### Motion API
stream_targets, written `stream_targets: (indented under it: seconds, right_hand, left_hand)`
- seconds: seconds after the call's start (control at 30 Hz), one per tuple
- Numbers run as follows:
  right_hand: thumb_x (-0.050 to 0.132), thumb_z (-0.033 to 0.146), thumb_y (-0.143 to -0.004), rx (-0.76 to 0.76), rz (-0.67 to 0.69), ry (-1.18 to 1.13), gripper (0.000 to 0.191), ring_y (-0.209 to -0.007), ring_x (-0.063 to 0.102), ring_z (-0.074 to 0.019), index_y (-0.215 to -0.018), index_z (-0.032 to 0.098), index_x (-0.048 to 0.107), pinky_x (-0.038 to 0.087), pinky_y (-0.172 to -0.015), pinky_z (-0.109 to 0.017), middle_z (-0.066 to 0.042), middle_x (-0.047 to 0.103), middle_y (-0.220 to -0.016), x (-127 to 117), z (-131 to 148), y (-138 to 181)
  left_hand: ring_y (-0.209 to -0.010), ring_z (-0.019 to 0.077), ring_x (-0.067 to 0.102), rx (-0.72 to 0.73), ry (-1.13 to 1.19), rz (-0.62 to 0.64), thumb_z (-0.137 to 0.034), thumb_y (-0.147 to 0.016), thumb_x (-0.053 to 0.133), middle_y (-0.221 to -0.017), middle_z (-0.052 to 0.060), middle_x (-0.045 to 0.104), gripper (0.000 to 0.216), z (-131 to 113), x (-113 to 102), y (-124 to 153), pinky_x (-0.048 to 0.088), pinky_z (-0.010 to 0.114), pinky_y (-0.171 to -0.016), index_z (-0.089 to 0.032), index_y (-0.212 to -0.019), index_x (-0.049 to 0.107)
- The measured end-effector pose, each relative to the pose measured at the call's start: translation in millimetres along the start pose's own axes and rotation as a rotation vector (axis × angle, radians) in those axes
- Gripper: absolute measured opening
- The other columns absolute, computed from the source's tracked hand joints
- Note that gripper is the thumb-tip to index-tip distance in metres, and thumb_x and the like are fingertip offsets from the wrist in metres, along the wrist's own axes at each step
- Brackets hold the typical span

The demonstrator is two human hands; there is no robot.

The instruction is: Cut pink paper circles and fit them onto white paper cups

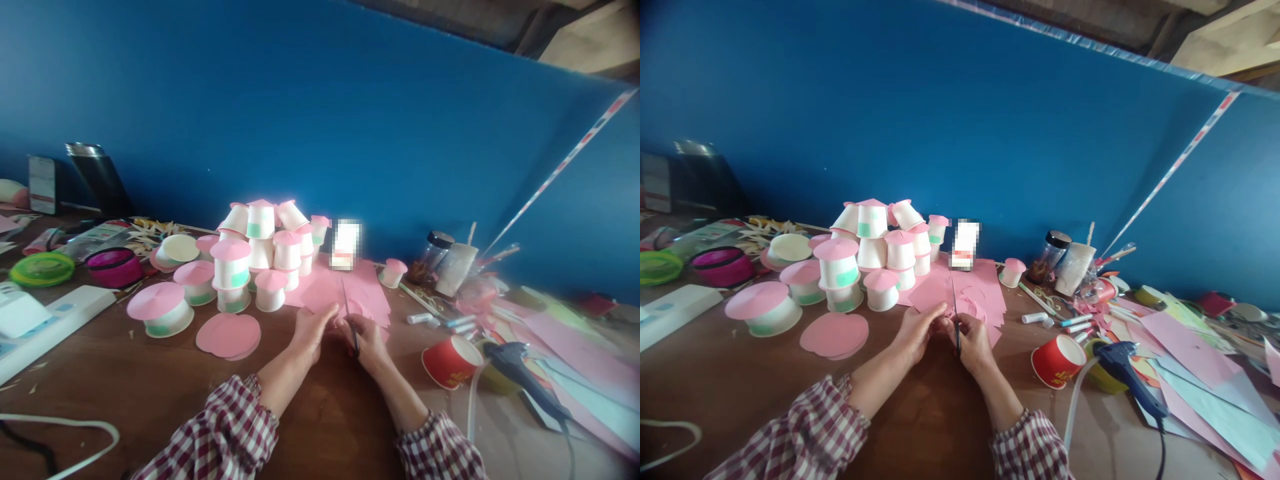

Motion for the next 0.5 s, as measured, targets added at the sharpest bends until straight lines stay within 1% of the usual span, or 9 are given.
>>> stream_targets:
  seconds: [0.17, 0.23, 0.3, 0.43, 0.5]
  right_hand:
    - [0.065, 0.042, -0.075, 0.008, 0.009, 0.004, 0.032, -0.034, 0.039, -0.0066, -0.061, 0.016, 0.054, 0.028, -0.034, -0.017, 0.007, 0.043, -0.040, 2.0, -1.1, 0.4]
    - [0.066, 0.042, -0.075, 0.013, 0.015, 0.006, 0.032, -0.034, 0.039, -0.0066, -0.061, 0.016, 0.054, 0.028, -0.033, -0.017, 0.006, 0.044, -0.041, 2.7, -1.8, 0.9]
    - [0.066, 0.042, -0.075, 0.015, 0.020, 0.005, 0.031, -0.034, 0.039, -0.0067, -0.062, 0.016, 0.054, 0.028, -0.034, -0.018, 0.007, 0.044, -0.041, 2.9, -2.5, 1.3]
    - [0.066, 0.043, -0.075, 0.002, 0.032, -0.036, 0.032, -0.035, 0.040, -0.0070, -0.062, 0.016, 0.054, 0.030, -0.035, -0.018, 0.006, 0.044, -0.040, 2.8, -3.2, 0.6]
    - [0.066, 0.043, -0.075, 0.005, 0.033, -0.061, 0.032, -0.035, 0.041, -0.0071, -0.063, 0.016, 0.054, 0.030, -0.036, -0.018, 0.006, 0.045, -0.040, 2.7, -3.0, -0.1]
  left_hand:
    - [-0.045, 0.0133, 0.057, 0.007, 0.050, -0.034, -0.026, -0.056, 0.077, -0.053, 0.002, 0.059, 0.026, -2.0, 1.8, 0.7, 0.048, 0.026, -0.046, -0.011, -0.065, 0.058]
    - [-0.045, 0.0140, 0.057, 0.003, 0.061, -0.073, -0.027, -0.056, 0.078, -0.052, 0.002, 0.060, 0.028, -3.0, 2.6, 1.6, 0.049, 0.026, -0.045, -0.011, -0.065, 0.056]
    - [-0.043, 0.0153, 0.058, -0.013, 0.065, -0.085, -0.025, -0.057, 0.077, -0.050, 0.003, 0.059, 0.028, -4.0, 3.7, 3.1, 0.050, 0.028, -0.045, -0.012, -0.063, 0.054]
    - [-0.041, 0.0170, 0.058, -0.033, 0.058, -0.024, -0.023, -0.058, 0.075, -0.048, 0.004, 0.059, 0.025, -5.4, 5.4, 6.0, 0.051, 0.030, -0.044, -0.012, -0.058, 0.053]
    - [-0.042, 0.0190, 0.059, -0.028, 0.034, -0.014, -0.024, -0.058, 0.075, -0.048, 0.005, 0.060, 0.024, -5.4, 5.1, 6.3, 0.051, 0.032, -0.043, -0.012, -0.058, 0.054]
Point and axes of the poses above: each hand's wrist, its own y-axis away from the middle knuckle, its own x-axis out of the palm, z = x × y, the point moved 1 cm from there along -y, towards the middle knuckle
